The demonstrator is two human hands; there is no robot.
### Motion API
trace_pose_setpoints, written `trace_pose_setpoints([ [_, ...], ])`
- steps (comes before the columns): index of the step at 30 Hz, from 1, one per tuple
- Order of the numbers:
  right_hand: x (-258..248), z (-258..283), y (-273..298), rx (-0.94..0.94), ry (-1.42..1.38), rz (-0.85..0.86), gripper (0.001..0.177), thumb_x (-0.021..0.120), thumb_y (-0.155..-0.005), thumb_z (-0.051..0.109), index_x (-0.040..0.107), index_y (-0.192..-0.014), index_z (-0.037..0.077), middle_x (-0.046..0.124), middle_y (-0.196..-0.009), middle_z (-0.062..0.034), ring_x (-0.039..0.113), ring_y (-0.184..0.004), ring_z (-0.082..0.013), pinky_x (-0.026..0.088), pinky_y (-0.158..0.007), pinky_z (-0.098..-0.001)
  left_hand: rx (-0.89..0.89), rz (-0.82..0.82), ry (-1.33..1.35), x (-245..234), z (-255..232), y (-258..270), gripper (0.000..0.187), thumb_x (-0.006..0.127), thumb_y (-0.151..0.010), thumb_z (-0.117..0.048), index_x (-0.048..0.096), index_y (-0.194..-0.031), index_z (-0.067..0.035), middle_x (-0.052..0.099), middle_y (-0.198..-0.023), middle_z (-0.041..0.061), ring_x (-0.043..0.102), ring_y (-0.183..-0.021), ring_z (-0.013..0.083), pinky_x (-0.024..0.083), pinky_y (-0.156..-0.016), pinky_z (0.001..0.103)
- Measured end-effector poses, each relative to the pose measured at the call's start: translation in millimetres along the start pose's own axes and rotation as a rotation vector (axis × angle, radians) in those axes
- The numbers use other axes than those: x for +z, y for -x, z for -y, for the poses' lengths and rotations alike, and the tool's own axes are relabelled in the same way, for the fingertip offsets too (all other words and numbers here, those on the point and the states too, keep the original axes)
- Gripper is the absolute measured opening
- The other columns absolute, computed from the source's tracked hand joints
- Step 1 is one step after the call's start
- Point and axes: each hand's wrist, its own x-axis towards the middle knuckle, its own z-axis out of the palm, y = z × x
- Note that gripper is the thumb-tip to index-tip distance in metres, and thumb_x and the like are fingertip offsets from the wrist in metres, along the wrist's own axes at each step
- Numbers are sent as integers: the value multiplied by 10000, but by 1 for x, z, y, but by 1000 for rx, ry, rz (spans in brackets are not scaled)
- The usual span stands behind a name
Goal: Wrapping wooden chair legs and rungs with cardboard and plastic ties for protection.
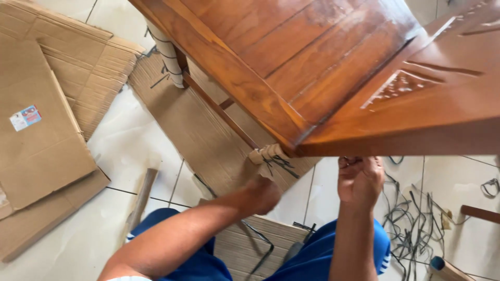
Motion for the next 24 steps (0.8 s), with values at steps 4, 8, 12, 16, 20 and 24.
trace_pose_setpoints([
  [4,-40,-27,-30,-31,59,-2,212,600,-976,153,717,-1129,242,708,-862,32,597,-662,-121,547,-715,-285,64,-19,50,9,-11,8,247,544,-994,-78,718,-819,-57,699,-709,121,639,-560,219,558,-564,333],
  [8,-24,-48,-68,-113,59,-115,91,690,-996,163,698,-1062,102,687,-929,-52,767,-967,-215,631,-945,-493,-63,-291,-198,55,-2,-6,207,629,-766,-84,727,-604,-166,661,-586,50,681,-596,249,442,-476,396],
  [12,-17,-43,-37,-121,63,-96,82,703,-998,156,678,-1056,104,670,-912,-43,720,-907,-195,590,-870,-446,-54,-230,-200,56,10,-3,204,698,-768,-33,728,-600,-144,677,-581,92,667,-568,258,451,-478,377],
  [16,6,-33,-33,-133,72,-65,87,715,-1000,150,659,-1050,107,654,-894,-33,673,-847,-174,549,-795,-399,-67,-153,-125,49,16,-1,228,723,-786,-41,713,-569,-110,656,-556,114,653,-533,283,514,-488,427],
  [20,6,-28,-39,-131,79,-36,104,728,-1002,143,639,-1044,110,637,-876,-23,627,-787,-152,509,-721,-351,-124,-168,-130,43,6,7,176,698,-823,-6,780,-701,-103,723,-683,91,714,-699,272,500,-632,434],
  [24,-5,-19,-49,-137,82,-21,128,741,-1005,136,620,-1039,114,621,-859,-12,581,-728,-130,470,-646,-302,-27,32,-65,2,0,40,206,605,-958,-107,792,-942,-23,771,-940,161,692,-774,283,538,-743,461],
])
